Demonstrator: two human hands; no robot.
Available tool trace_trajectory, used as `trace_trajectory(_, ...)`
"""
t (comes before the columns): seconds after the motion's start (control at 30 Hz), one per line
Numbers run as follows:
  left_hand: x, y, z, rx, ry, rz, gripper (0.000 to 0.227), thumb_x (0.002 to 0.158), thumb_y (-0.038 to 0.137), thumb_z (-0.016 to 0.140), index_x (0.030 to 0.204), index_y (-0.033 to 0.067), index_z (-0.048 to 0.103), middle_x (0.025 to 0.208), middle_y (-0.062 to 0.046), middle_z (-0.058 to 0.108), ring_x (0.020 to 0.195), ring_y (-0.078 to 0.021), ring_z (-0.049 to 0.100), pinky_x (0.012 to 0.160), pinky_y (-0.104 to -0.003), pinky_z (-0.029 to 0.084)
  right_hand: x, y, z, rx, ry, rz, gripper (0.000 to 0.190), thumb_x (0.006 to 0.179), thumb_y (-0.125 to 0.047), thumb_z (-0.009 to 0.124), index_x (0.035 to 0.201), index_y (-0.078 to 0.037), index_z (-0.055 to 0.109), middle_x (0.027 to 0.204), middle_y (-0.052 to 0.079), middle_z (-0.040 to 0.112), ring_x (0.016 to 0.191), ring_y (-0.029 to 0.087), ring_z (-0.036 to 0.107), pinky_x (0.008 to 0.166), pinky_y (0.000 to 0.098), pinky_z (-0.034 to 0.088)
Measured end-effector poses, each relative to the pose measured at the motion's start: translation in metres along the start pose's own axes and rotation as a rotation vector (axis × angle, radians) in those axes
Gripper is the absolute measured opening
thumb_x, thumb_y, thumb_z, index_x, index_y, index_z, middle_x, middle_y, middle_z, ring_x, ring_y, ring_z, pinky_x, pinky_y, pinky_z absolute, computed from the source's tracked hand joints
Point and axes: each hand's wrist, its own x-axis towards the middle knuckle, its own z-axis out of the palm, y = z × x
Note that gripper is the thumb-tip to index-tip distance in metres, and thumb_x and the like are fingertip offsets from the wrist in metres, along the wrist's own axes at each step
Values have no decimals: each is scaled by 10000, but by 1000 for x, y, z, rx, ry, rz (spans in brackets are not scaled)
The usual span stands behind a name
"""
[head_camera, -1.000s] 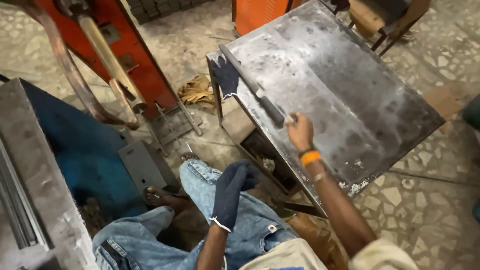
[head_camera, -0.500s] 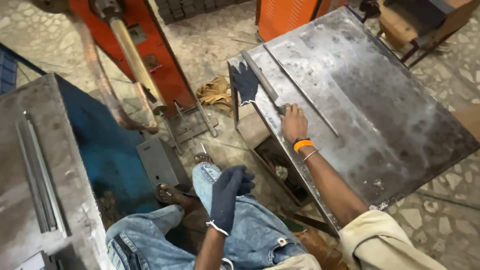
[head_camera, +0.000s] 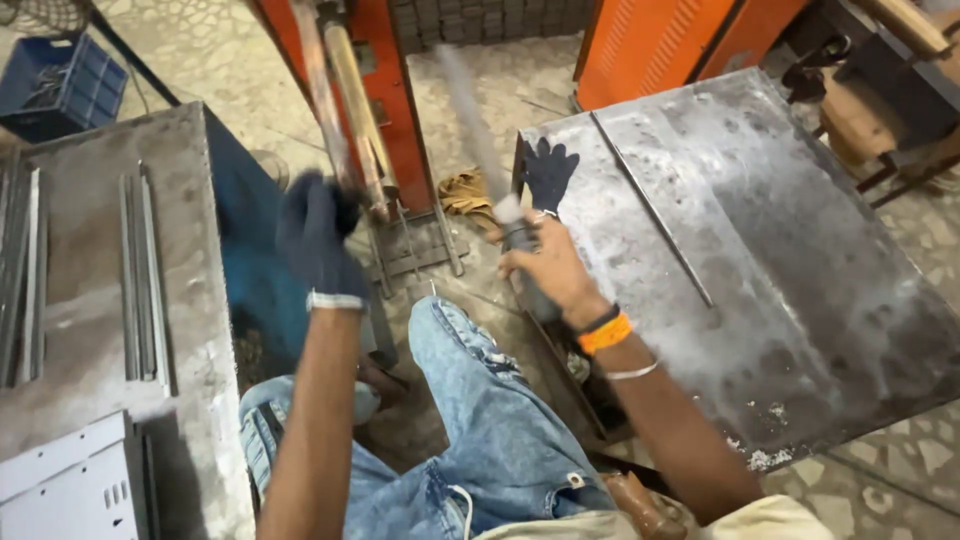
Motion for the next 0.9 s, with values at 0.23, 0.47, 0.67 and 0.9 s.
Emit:
trace_trajectory(0.23, 67, -8, 27, 31, -282, -214, 347, 996, 216, 592, 1201, -45, 692, 981, -147, 782, 684, -225, 708, 567, -383, 588, -46, -56, 102, 80, -213, 73, 553, 787, 35, 683, 1319, -51, 559, 1039, 16, 735, 564, 73, 614, 435, 241, 495)
trace_trajectory(0.47, 79, -4, 32, -13, -286, -283, 397, 1016, 276, 589, 1283, -14, 635, 1015, -178, 762, 695, -251, 728, 556, -406, 600, -37, -40, 118, 261, -193, 168, 292, 969, -145, 697, 1204, -10, 588, 843, 98, 650, 553, 117, 617, 438, 263, 482)
trace_trajectory(0.67, 90, -10, 33, -48, -379, -288, 385, 995, 276, 570, 1226, -24, 641, 1057, -169, 783, 782, -307, 763, 683, -451, 613, -22, -13, 128, 452, -213, 133, 245, 1032, -233, 544, 1180, -58, 629, 746, 44, 654, 495, 104, 564, 422, 266, 474)
trace_trajectory(0.9, 9, 9, 1, 41, -514, -145, 384, 1025, 277, 604, 1146, -51, 762, 1077, -153, 772, 958, -235, 739, 874, -360, 582, -103, -13, 131, 413, -126, 258, 222, 1037, -264, 497, 1116, -72, 578, 691, 21, 608, 437, 111, 537, 366, 279, 444)
